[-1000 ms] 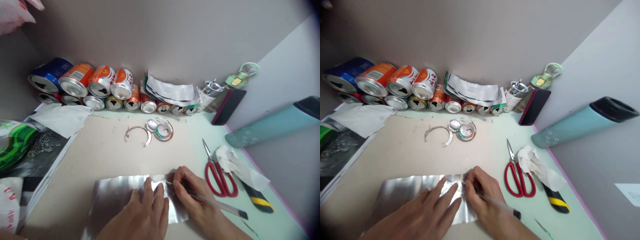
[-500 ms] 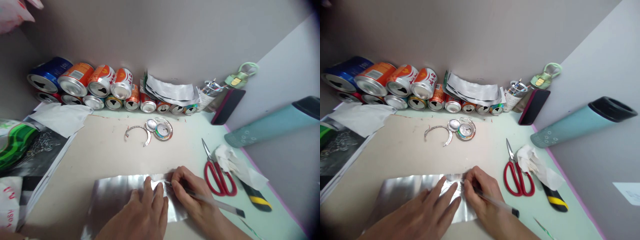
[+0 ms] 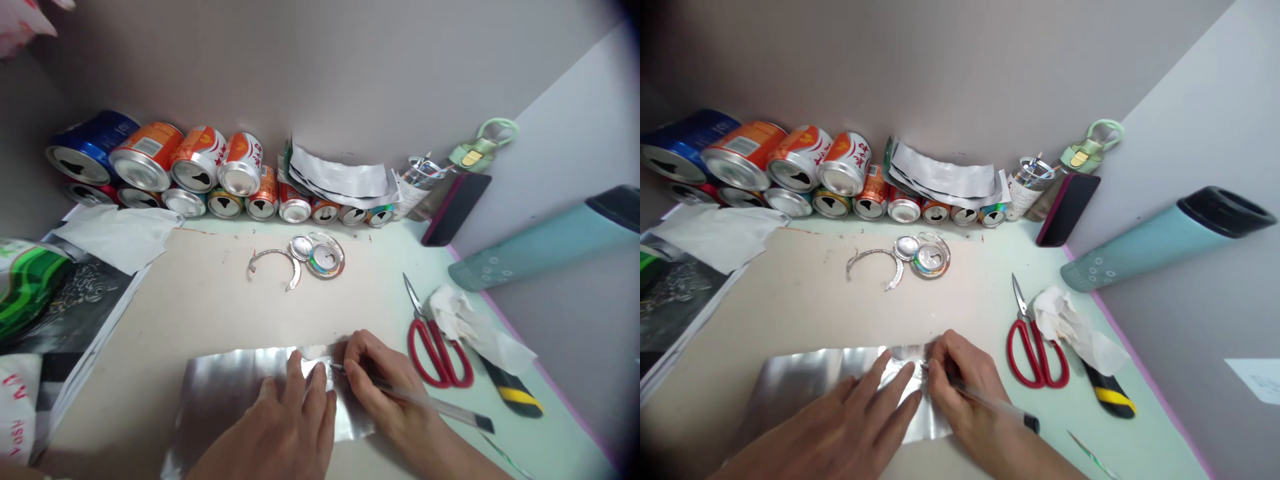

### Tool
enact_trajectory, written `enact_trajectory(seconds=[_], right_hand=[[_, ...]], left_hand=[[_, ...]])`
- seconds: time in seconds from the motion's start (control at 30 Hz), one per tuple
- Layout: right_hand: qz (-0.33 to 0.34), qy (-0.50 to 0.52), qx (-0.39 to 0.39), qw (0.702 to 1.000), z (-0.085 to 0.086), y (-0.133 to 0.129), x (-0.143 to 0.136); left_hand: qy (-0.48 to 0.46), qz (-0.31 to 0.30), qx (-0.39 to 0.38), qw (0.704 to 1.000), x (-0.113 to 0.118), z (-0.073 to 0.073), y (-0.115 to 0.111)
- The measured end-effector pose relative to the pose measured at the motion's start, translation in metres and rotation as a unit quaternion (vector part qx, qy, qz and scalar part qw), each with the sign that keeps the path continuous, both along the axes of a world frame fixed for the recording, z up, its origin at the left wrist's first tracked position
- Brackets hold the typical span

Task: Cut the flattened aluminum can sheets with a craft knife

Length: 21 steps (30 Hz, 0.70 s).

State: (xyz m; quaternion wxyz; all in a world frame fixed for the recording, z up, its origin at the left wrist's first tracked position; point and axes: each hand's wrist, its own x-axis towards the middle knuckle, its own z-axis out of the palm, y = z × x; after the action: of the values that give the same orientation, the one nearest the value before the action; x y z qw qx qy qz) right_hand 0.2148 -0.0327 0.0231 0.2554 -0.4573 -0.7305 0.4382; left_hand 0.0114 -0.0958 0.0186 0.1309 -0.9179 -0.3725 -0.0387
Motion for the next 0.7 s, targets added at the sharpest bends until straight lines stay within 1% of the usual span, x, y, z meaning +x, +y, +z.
enact_trajectory(seconds=[0.27, 0.57, 0.7], right_hand=[[-0.010, 0.008, -0.013, 1.000, 0.0007, -0.0008, -0.0015], [0.011, 0.020, -0.017, 1.000, 0.0036, 0.0007, -0.0011], [0.023, 0.017, -0.018, 0.999, 0.0039, 0.0009, 0.0011]], left_hand=[[-0.004, -0.003, -0.012, 1.000, 0.0005, 0.0007, 0.0008], [-0.008, 0.004, -0.009, 1.000, -0.0016, 0.0045, 0.0002], [0.000, -0.012, -0.002, 1.000, -0.0027, 0.0038, 0.0013]])
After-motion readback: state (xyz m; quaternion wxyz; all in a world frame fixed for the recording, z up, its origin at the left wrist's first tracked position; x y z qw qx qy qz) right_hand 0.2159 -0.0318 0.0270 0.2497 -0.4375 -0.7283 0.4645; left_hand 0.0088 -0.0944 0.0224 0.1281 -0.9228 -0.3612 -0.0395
